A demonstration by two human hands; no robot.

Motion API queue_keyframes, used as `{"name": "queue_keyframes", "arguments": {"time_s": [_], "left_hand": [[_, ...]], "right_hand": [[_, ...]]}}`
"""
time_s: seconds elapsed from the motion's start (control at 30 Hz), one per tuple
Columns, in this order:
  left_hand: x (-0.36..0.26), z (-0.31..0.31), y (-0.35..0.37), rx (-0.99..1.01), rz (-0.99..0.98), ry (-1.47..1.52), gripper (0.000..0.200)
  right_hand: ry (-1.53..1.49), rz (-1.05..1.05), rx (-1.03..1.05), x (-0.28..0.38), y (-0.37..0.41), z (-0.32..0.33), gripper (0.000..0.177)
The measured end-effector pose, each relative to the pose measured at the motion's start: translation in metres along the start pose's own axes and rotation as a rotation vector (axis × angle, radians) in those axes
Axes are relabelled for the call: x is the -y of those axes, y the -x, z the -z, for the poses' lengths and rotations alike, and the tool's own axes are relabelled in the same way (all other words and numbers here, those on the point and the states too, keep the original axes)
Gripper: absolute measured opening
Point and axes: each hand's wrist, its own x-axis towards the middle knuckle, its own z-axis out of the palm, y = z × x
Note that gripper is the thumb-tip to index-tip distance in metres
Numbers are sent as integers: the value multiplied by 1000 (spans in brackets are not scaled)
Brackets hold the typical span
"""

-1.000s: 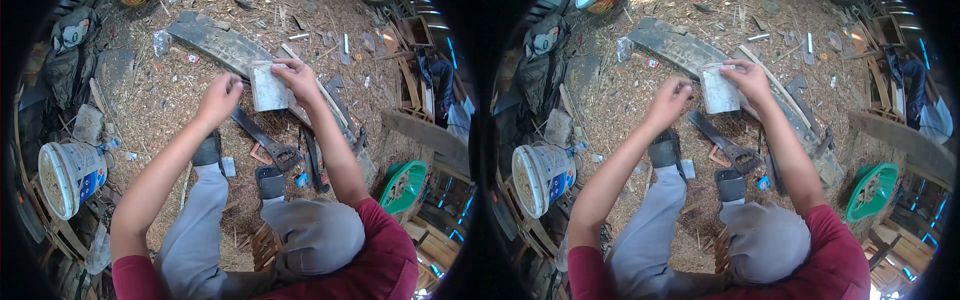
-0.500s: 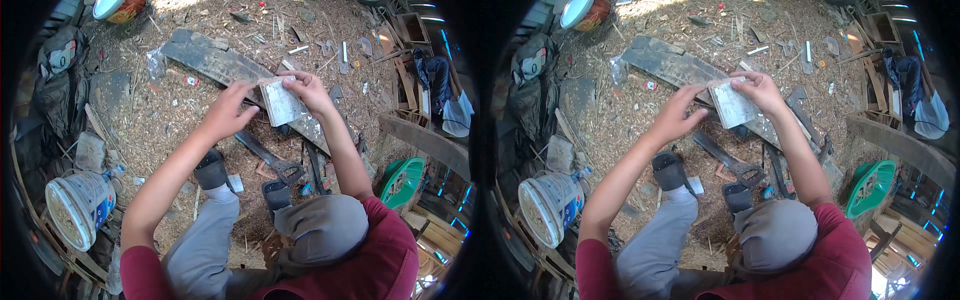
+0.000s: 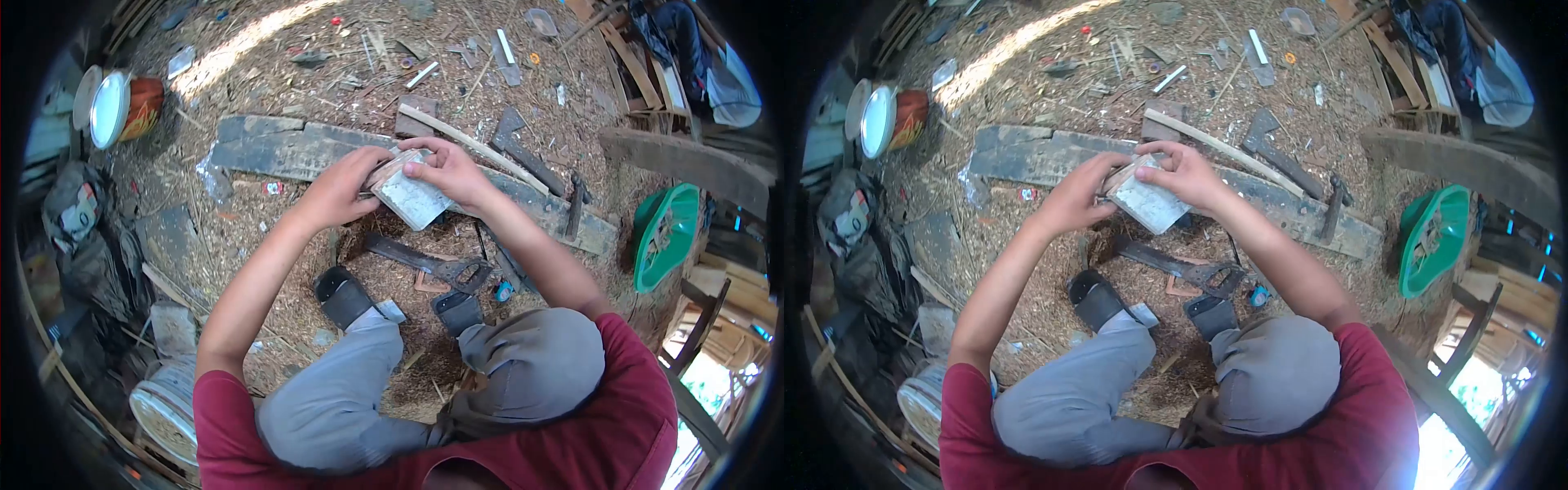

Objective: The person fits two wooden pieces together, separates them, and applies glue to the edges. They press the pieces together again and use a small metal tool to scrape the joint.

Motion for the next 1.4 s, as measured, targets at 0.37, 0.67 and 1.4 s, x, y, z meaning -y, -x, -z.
{"name": "queue_keyframes", "arguments": {"time_s": [0.37,0.67,1.4], "left_hand": [[20,-54,-16,-207,-42,-144,53],[2,-70,-41,-202,-188,-196,79],[-6,-141,-75,136,-318,169,132]], "right_hand": [[252,71,-262,-33,14,8,36],[262,390,-449,-48,26,28,44],[544,450,-434,-38,123,87,28]]}}
